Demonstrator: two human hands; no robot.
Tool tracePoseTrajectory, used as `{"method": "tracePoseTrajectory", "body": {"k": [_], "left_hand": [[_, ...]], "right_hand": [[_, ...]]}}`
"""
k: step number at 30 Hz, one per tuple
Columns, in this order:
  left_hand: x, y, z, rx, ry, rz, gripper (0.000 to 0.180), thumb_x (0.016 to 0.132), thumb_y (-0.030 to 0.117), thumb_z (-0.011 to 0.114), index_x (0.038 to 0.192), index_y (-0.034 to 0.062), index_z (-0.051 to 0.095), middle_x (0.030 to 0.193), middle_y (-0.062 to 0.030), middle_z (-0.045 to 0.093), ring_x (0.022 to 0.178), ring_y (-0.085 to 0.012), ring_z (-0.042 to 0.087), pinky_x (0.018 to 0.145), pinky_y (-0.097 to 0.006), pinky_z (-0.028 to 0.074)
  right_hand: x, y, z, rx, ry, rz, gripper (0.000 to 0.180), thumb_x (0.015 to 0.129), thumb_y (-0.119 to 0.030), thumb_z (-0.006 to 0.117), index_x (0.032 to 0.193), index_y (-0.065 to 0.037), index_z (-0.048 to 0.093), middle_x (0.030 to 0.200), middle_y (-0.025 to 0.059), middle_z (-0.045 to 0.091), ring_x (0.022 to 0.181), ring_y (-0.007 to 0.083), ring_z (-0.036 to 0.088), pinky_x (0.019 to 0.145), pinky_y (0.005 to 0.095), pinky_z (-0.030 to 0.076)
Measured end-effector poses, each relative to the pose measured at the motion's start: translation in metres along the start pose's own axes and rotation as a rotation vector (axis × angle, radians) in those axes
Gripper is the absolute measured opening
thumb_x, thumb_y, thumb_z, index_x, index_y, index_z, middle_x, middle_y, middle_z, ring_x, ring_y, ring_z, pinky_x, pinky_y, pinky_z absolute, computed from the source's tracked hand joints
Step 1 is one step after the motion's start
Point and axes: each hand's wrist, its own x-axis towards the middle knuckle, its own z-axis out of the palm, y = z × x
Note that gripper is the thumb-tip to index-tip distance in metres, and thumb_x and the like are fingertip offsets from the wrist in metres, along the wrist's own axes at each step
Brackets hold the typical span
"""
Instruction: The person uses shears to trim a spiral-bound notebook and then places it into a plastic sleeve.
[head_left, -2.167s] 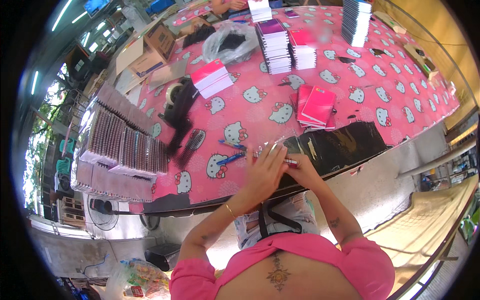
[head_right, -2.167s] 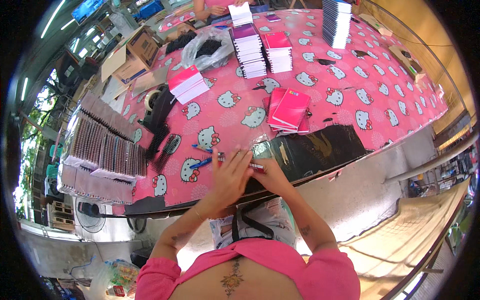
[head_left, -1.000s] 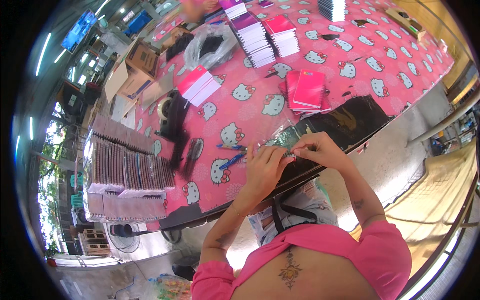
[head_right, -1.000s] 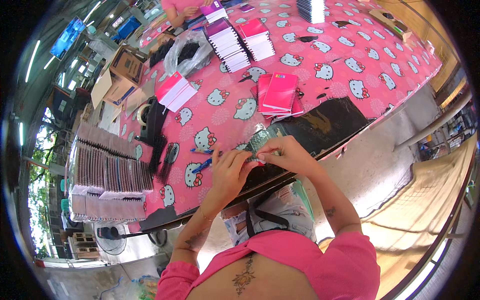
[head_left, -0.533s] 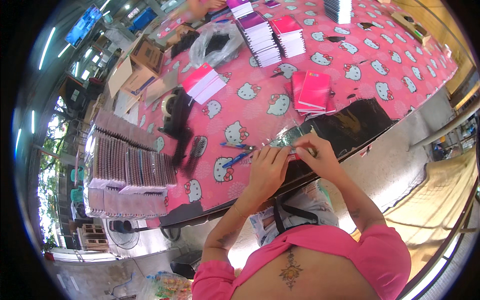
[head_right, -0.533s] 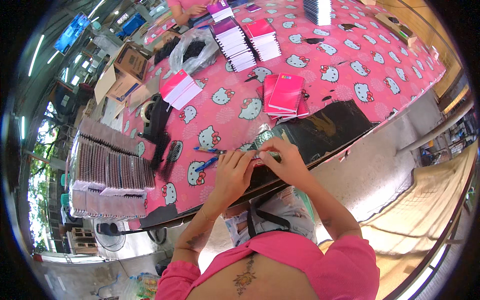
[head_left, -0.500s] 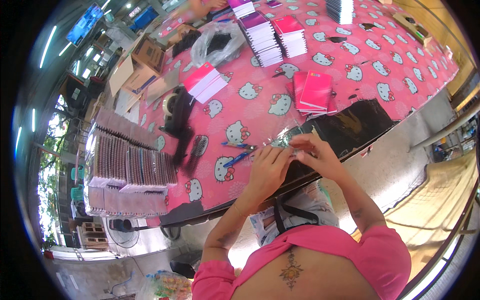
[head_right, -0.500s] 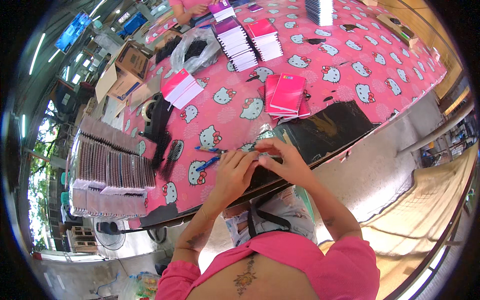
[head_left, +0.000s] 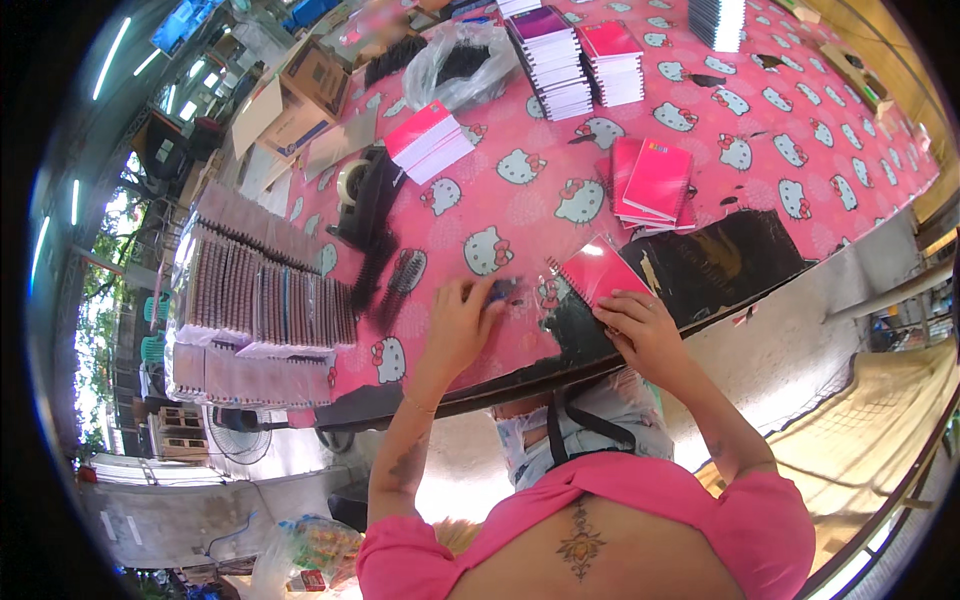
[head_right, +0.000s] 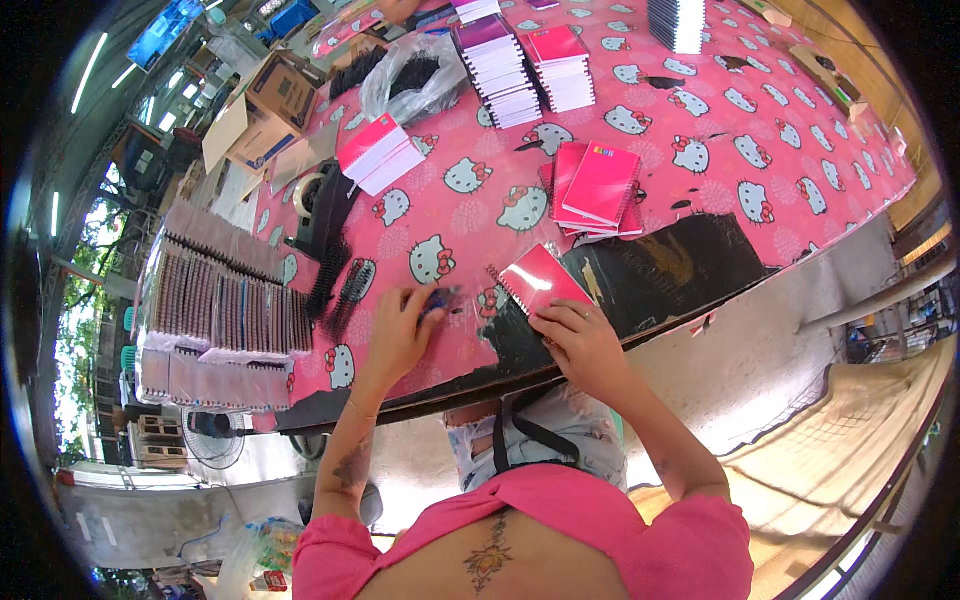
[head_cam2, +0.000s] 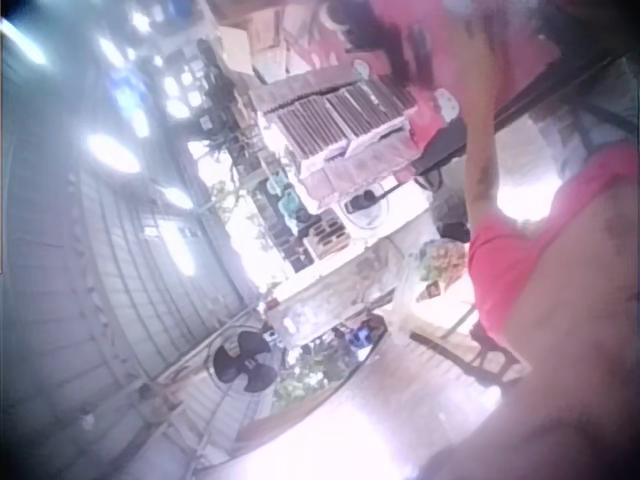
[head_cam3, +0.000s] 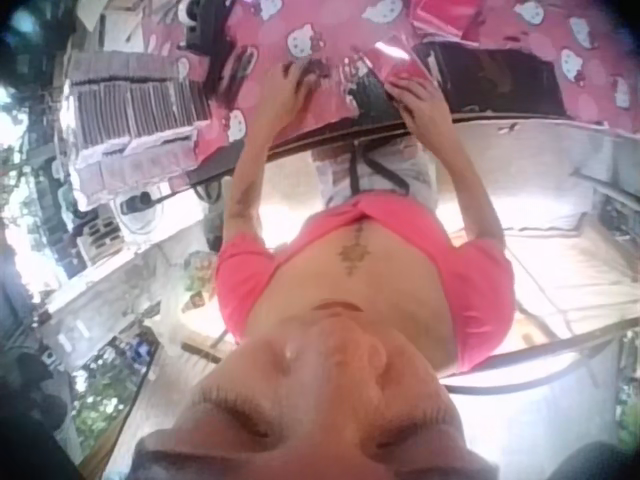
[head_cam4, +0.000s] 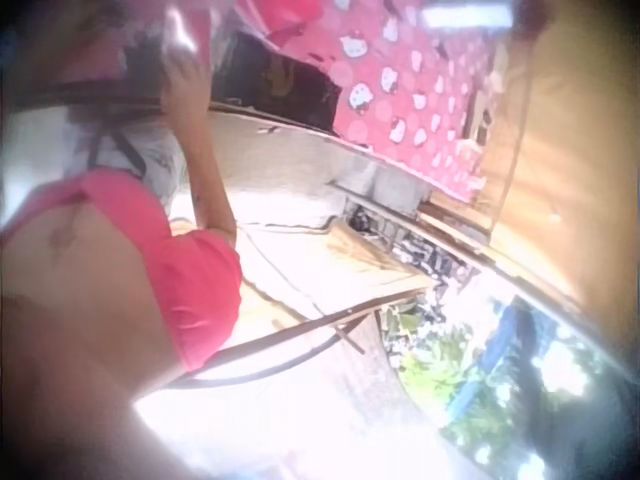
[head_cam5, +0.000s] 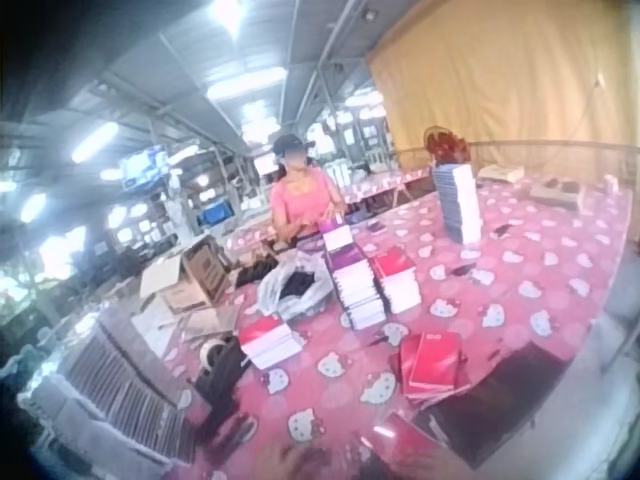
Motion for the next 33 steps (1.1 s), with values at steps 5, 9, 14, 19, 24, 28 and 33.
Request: {"method": "tracePoseTrajectory", "body": {"k": [5, 9, 14, 19, 24, 28, 33], "left_hand": [[0.02, 0.018, 0.007, -1.317, -0.334, -0.815, 0.042, 0.104, 0.043, 0.05, 0.117, 0.0046, 0.063, 0.101, -0.0114, 0.07, 0.086, -0.0251, 0.07, 0.074, -0.039, 0.055], [0.036, 0.03, 0.003, -1.426, -0.567, -0.78, 0.042, 0.105, 0.042, 0.049, 0.12, 0.0046, 0.061, 0.1, -0.0116, 0.071, 0.079, -0.024, 0.071, 0.072, -0.036, 0.057], [0.047, 0.023, 0.008, -1.592, -0.637, -0.873, 0.043, 0.104, 0.039, 0.05, 0.117, -0.0006, 0.06, 0.101, -0.0178, 0.071, 0.088, -0.0328, 0.074, 0.073, -0.046, 0.062], [0.047, 0.029, 0.011, -1.623, -0.624, -0.887, 0.04, 0.104, 0.035, 0.052, 0.113, -0.0028, 0.059, 0.1, -0.0183, 0.069, 0.084, -0.0323, 0.073, 0.071, -0.047, 0.063], [0.048, 0.036, 0.006, -1.639, -0.561, -0.903, 0.038, 0.104, 0.035, 0.052, 0.111, -0.0021, 0.058, 0.099, -0.0174, 0.069, 0.08, -0.0305, 0.073, 0.069, -0.047, 0.064], [0.047, 0.035, 0.008, -1.564, -0.572, -0.928, 0.038, 0.105, 0.036, 0.05, 0.112, -0.0002, 0.058, 0.096, -0.0142, 0.067, 0.076, -0.0273, 0.071, 0.064, -0.04, 0.062], [0.045, 0.03, 0.018, -1.366, -0.614, -0.857, 0.036, 0.107, 0.034, 0.047, 0.112, 0.0006, 0.058, 0.089, -0.011, 0.066, 0.07, -0.0242, 0.07, 0.06, -0.034, 0.059]], "right_hand": [[0.001, -0.001, -0.003, -0.009, -0.021, -0.009, 0.038, 0.082, -0.006, 0.07, 0.119, -0.009, 0.068, 0.123, 0.0071, 0.065, 0.119, 0.0295, 0.059, 0.101, 0.0435, 0.046], [0.001, -0.002, -0.003, 0.009, -0.017, 0.014, 0.037, 0.082, -0.006, 0.07, 0.118, -0.009, 0.068, 0.123, 0.0066, 0.065, 0.119, 0.0294, 0.059, 0.102, 0.0437, 0.046], [0.003, -0.001, -0.005, 0.02, -0.015, 0.02, 0.037, 0.081, -0.006, 0.07, 0.118, -0.009, 0.068, 0.123, 0.0061, 0.065, 0.12, 0.029, 0.059, 0.102, 0.0433, 0.046], [0.004, -0.001, -0.007, 0.025, -0.018, 0.019, 0.038, 0.079, -0.007, 0.071, 0.118, -0.01, 0.068, 0.125, 0.005, 0.065, 0.119, 0.0276, 0.06, 0.101, 0.0423, 0.046], [0.002, 0.002, -0.004, 0.028, -0.011, 0.022, 0.039, 0.079, -0.007, 0.071, 0.118, -0.011, 0.068, 0.125, 0.0036, 0.065, 0.12, 0.0264, 0.059, 0.101, 0.0416, 0.046], [0.003, 0.002, -0.005, 0.027, -0.012, 0.026, 0.039, 0.079, -0.007, 0.071, 0.118, -0.011, 0.068, 0.124, 0.0032, 0.065, 0.12, 0.026, 0.059, 0.101, 0.0417, 0.045], [0.002, 0.003, -0.004, 0.017, -0.021, 0.016, 0.04, 0.08, -0.007, 0.071, 0.119, -0.012, 0.068, 0.124, 0.0035, 0.065, 0.12, 0.0265, 0.059, 0.101, 0.042, 0.045]]}}
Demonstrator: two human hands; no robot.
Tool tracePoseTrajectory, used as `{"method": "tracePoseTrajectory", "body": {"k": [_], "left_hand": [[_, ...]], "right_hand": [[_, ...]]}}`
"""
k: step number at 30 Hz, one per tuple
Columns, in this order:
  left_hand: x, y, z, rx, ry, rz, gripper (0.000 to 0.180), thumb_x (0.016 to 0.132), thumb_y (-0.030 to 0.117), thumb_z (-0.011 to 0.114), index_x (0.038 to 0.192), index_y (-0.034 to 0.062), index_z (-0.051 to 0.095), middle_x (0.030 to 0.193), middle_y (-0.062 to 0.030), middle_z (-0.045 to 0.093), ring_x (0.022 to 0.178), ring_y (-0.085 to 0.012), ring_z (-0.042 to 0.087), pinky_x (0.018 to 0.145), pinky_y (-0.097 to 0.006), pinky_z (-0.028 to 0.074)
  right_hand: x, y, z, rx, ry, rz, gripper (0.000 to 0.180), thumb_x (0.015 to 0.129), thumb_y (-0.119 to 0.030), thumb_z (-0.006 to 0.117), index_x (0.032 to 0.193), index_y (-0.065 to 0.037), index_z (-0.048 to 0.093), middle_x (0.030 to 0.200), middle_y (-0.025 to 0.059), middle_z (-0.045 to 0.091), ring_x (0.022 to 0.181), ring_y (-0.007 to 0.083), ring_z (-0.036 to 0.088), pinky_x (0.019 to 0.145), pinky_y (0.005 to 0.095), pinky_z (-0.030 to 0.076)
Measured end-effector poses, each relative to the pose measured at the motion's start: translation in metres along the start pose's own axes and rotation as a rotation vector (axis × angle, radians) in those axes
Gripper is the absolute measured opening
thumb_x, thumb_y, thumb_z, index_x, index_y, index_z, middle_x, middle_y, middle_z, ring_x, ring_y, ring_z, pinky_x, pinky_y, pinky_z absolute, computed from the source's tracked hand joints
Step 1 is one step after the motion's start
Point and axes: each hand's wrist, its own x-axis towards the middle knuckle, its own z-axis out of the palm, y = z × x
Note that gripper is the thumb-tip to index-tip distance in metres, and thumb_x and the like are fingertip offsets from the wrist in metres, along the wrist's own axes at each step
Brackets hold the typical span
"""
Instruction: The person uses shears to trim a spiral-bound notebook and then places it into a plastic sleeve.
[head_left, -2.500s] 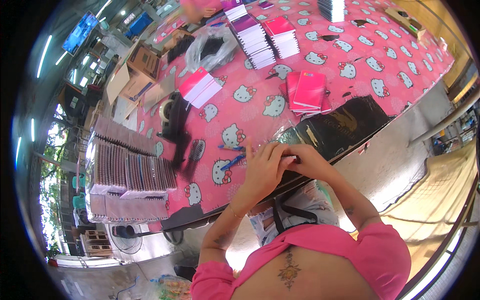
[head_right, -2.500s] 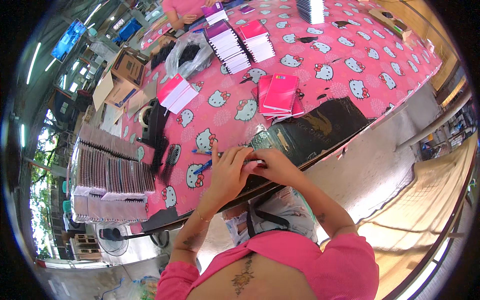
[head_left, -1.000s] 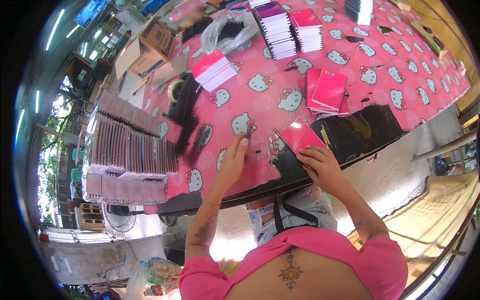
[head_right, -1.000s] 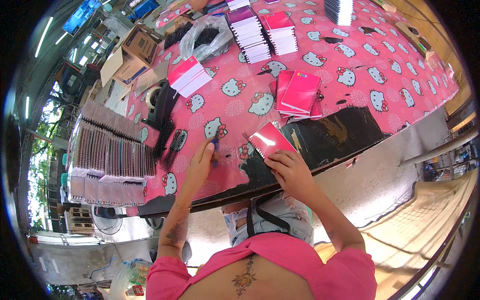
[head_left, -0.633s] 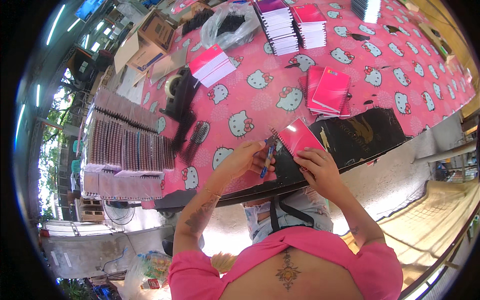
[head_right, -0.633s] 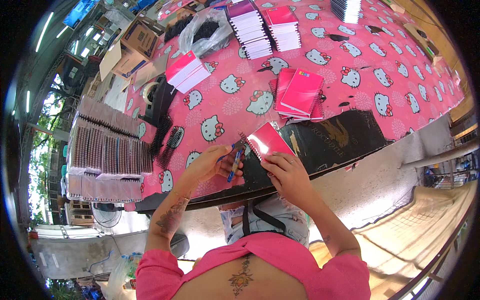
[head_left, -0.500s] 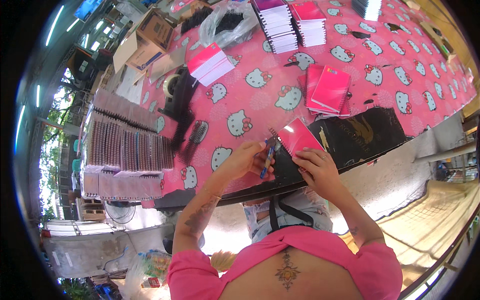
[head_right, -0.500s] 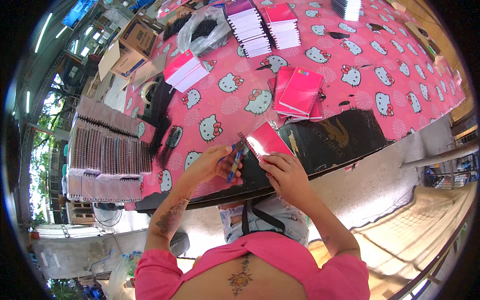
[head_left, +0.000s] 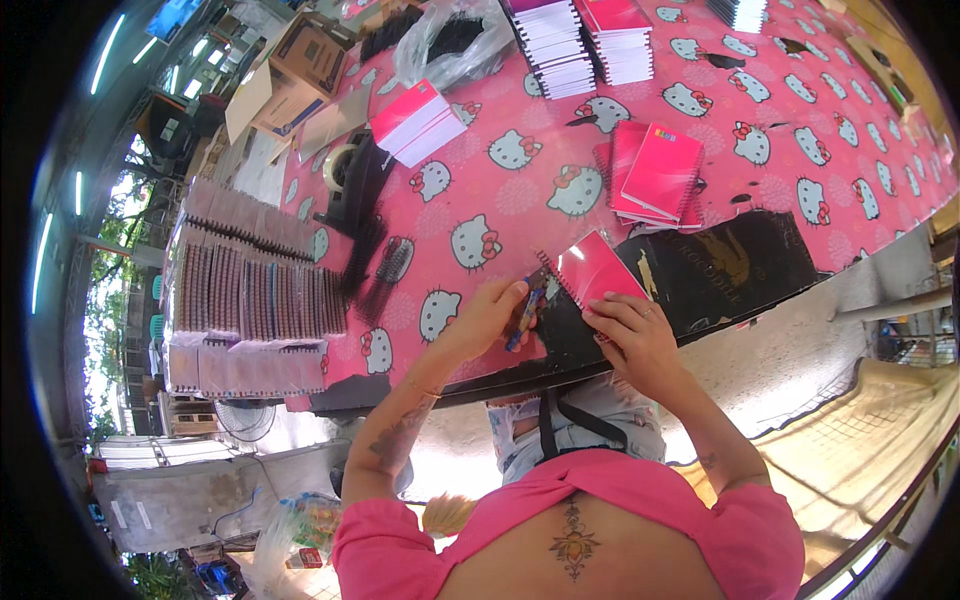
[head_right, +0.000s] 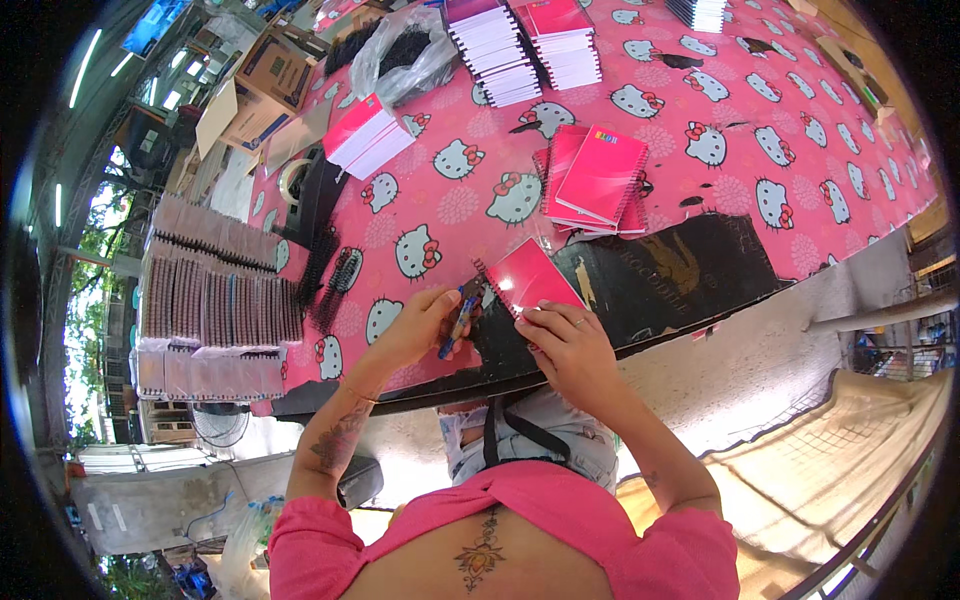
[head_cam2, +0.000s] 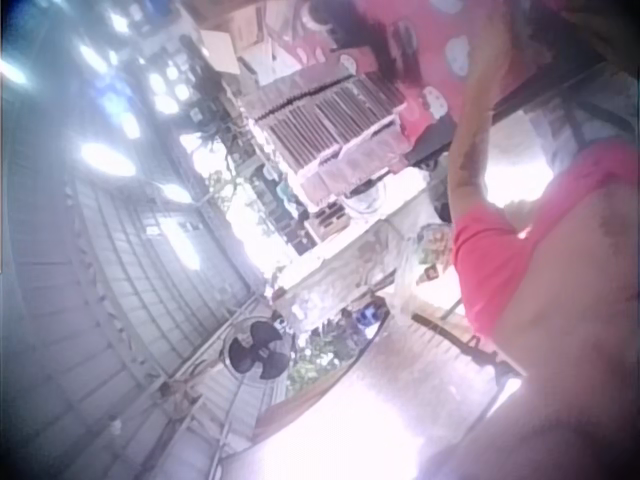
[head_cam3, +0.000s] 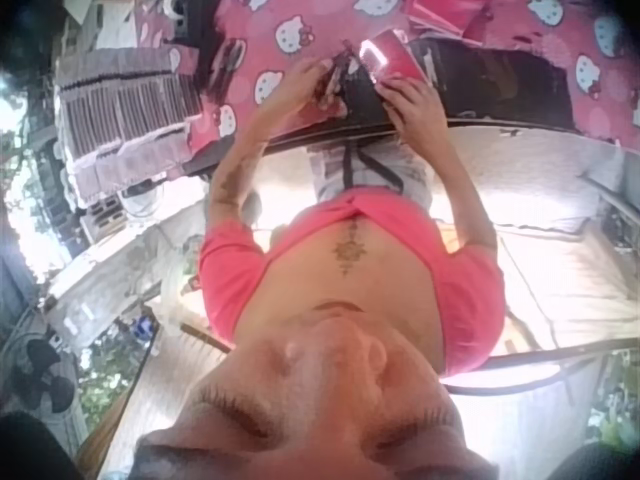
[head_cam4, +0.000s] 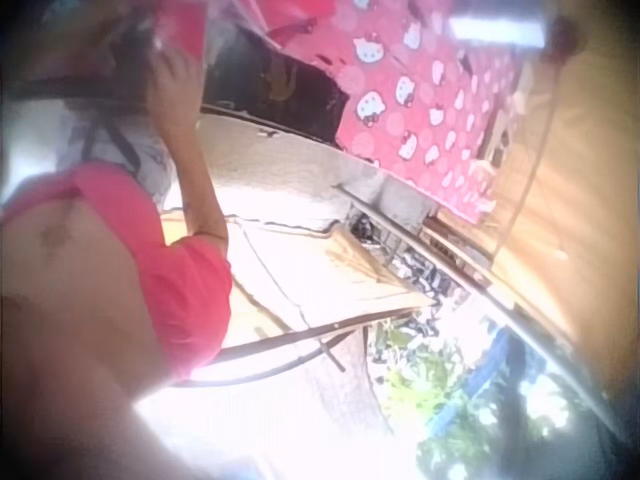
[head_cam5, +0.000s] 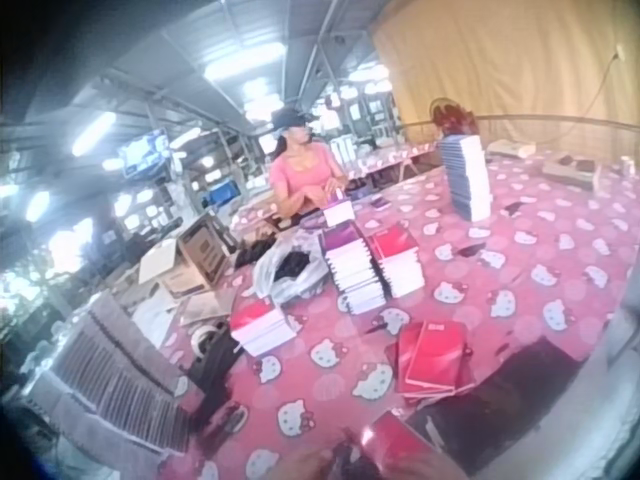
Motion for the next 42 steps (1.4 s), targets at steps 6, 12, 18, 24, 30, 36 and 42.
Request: {"method": "tracePoseTrajectory", "body": {"k": [6, 12, 18, 24, 30, 36, 42], "left_hand": [[-0.01, 0.012, 0.013, -0.046, 0.091, -0.022, 0.034, 0.107, 0.032, 0.046, 0.105, 0.0014, 0.06, 0.085, -0.0099, 0.067, 0.069, -0.0223, 0.07, 0.06, -0.035, 0.059], [-0.01, 0.003, 0.003, -0.182, -0.008, -0.037, 0.032, 0.107, 0.031, 0.046, 0.106, 0.0023, 0.059, 0.088, -0.01, 0.069, 0.067, -0.0233, 0.07, 0.06, -0.036, 0.059], [-0.022, 0.004, 0.043, 1.399, 0.541, 0.597, 0.028, 0.102, 0.025, 0.052, 0.114, 0.0011, 0.062, 0.089, -0.0177, 0.068, 0.079, -0.0337, 0.069, 0.065, -0.043, 0.056], [-0.027, 0.028, 0.002, 1.09, 0.249, 0.446, 0.031, 0.096, 0.027, 0.06, 0.12, 0.007, 0.064, 0.095, -0.0166, 0.065, 0.089, -0.0366, 0.065, 0.078, -0.049, 0.051], [0.006, 0.01, -0.028, 1.339, 0.685, 0.723, 0.036, 0.096, 0.024, 0.061, 0.127, 0.008, 0.062, 0.121, -0.0236, 0.061, 0.11, -0.0411, 0.06, 0.094, -0.049, 0.048], [0.093, 0.026, -0.012, 1.236, 0.602, 1.083, 0.032, 0.088, 0.009, 0.061, 0.119, -0.001, 0.063, 0.115, -0.0208, 0.063, 0.11, -0.0375, 0.059, 0.098, -0.042, 0.048], [0.059, 0.067, -0.015, 1.228, 0.538, 1.059, 0.032, 0.086, 0.0, 0.059, 0.117, -0.0004, 0.066, 0.117, -0.0189, 0.066, 0.115, -0.0381, 0.06, 0.098, -0.044, 0.049]], "right_hand": [[-0.001, 0.002, 0.002, -0.011, 0.005, 0.003, 0.039, 0.08, -0.008, 0.071, 0.119, -0.011, 0.068, 0.124, 0.0037, 0.065, 0.12, 0.0269, 0.059, 0.101, 0.0421, 0.045], [0.0, -0.001, 0.001, 0.003, 0.006, 0.008, 0.039, 0.08, -0.007, 0.071, 0.119, -0.011, 0.068, 0.124, 0.004, 0.066, 0.12, 0.0273, 0.059, 0.102, 0.0424, 0.044], [0.0, -0.001, 0.001, -0.016, -0.014, 0.0, 0.037, 0.083, -0.009, 0.071, 0.12, -0.01, 0.068, 0.124, 0.004, 0.066, 0.12, 0.0275, 0.059, 0.102, 0.0422, 0.044], [-0.002, 0.001, 0.0, -0.019, 0.017, 0.003, 0.036, 0.084, -0.009, 0.072, 0.12, -0.01, 0.069, 0.123, 0.0061, 0.067, 0.119, 0.0287, 0.06, 0.1, 0.0428, 0.045], [0.027, -0.008, -0.033, 0.182, 0.364, 0.157, 0.037, 0.081, 0.002, 0.072, 0.117, -0.005, 0.07, 0.113, 0.0138, 0.072, 0.107, 0.0336, 0.068, 0.092, 0.0429, 0.052], [0.093, 0.007, -0.069, -0.28, 0.634, -0.154, 0.043, 0.078, 0.002, 0.072, 0.121, -0.003, 0.069, 0.119, 0.0152, 0.069, 0.111, 0.0343, 0.066, 0.095, 0.0434, 0.052], [0.108, 0.005, -0.09, -0.21, 0.257, 0.012, 0.051, 0.082, -0.022, 0.078, 0.13, -0.011, 0.065, 0.136, 0.0174, 0.06, 0.123, 0.0371, 0.058, 0.103, 0.0475, 0.046]]}}
